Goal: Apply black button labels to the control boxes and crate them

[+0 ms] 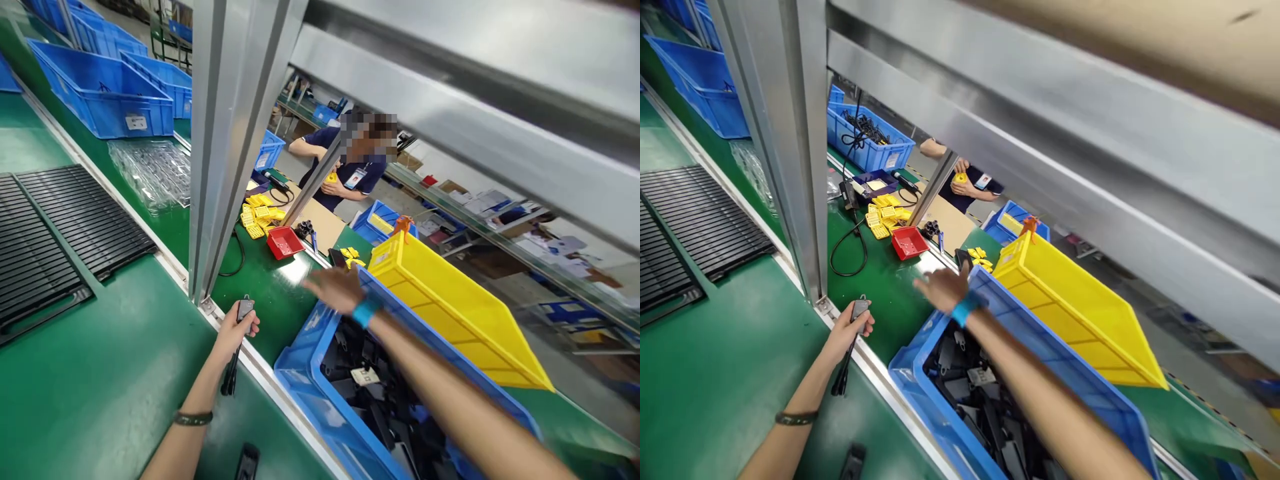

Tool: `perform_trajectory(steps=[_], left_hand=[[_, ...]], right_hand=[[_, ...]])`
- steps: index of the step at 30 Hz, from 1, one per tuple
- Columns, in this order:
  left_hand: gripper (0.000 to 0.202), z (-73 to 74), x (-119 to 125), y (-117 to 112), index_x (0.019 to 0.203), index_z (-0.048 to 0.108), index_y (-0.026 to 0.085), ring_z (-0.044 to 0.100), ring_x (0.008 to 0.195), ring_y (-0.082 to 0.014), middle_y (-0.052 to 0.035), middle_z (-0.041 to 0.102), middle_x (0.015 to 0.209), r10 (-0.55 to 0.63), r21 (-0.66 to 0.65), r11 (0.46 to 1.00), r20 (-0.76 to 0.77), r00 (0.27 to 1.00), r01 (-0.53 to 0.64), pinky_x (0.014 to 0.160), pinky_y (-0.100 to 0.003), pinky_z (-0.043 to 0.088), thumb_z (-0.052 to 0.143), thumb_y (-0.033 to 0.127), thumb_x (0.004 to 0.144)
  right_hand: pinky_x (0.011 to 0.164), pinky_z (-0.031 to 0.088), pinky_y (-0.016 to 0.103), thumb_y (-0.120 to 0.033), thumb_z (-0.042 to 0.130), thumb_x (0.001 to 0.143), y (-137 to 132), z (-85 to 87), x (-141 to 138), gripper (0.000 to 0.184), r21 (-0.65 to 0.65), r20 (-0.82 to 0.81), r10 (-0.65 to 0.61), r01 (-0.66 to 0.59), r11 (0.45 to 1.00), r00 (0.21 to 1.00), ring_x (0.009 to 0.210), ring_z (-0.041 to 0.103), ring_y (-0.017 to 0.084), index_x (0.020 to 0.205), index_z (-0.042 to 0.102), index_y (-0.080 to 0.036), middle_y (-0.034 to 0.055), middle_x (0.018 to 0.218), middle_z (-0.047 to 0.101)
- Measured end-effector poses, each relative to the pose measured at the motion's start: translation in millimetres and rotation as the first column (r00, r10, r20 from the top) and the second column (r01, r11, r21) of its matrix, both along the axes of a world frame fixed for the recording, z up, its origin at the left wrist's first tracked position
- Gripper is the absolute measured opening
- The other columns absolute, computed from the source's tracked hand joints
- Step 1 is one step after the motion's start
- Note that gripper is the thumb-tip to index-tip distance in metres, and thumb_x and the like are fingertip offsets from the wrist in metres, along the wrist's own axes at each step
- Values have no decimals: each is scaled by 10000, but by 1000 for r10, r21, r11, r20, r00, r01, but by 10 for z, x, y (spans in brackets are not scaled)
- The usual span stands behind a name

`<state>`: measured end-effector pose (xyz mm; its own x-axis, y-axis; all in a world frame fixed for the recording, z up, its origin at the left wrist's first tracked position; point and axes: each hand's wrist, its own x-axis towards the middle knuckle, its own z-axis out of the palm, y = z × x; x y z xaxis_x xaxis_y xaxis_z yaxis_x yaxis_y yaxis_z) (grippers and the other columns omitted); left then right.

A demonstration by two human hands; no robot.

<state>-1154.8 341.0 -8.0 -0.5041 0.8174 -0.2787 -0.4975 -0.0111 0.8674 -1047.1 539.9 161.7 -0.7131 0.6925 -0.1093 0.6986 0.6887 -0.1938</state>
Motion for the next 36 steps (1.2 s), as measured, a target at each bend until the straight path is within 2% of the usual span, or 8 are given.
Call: perform_trajectory(steps=[6,12,17,20,26,30,33,36], left_hand=[[464,-40,-50,-17,1098,508,155,620,598,-139,-54,683,817,-25,-74,997,-140,990,15,546,-256,509,597,510,813],[396,-90,-6,-59,1085,511,191,657,604,-168,-50,707,837,-64,-165,986,-327,943,10,588,-282,517,561,501,844],[393,-145,53,-92,1158,519,198,688,650,-247,-31,684,701,-178,-246,969,-643,745,19,628,-323,487,497,474,879],[382,-149,47,-86,1136,531,188,689,647,-267,-38,680,676,-217,-272,962,-725,654,17,611,-328,474,469,467,883],[445,-75,53,-180,1201,507,187,650,535,-224,-4,675,625,-199,-272,962,-734,650,-13,561,-285,457,491,495,879],[461,-50,249,-416,1196,557,209,503,383,-157,19,654,628,-28,-218,950,-774,632,-225,523,-264,410,548,515,851],[459,-45,376,-539,1184,572,223,478,375,-148,26,642,624,89,-202,902,-776,625,-381,528,-263,411,563,523,837],[375,-14,375,-502,1066,593,231,589,517,-193,8,643,622,69,-218,919,-730,680,-328,583,-272,440,514,530,853]], right_hand=[[807,528,398,-333,498,916,905,39,-307,313,-35,-234,-177,173,984,956,852,702,248,1037,696,-122,132,911,736],[873,542,424,-439,525,893,-133,-298,918,418,-19,-504,-145,157,987,852,1058,635,261,1224,588,-190,132,1189,639],[874,549,427,-451,530,898,-727,-644,1866,441,-258,-183,-115,65,964,976,1016,657,277,1268,591,-219,126,1156,658],[904,530,407,-404,541,888,-736,-673,1905,407,-415,39,4,12,910,999,988,669,277,1201,656,-171,141,1089,673],[837,533,318,-298,512,903,-843,-465,1622,412,-466,-9,100,-93,880,995,900,678,211,1283,594,-166,127,1097,672],[768,534,310,-212,524,876,-982,-417,1660,326,-459,66,190,-139,878,980,846,693,229,1164,668,-167,109,964,721],[790,528,305,-245,453,942,-1049,-350,1647,297,-464,-43,235,-228,856,971,893,701,234,1116,690,-207,95,978,734],[833,522,313,-316,363,1002,-1087,-267,1599,361,-478,-169,247,-298,826,954,954,700,236,1150,677,-218,95,1044,733]])
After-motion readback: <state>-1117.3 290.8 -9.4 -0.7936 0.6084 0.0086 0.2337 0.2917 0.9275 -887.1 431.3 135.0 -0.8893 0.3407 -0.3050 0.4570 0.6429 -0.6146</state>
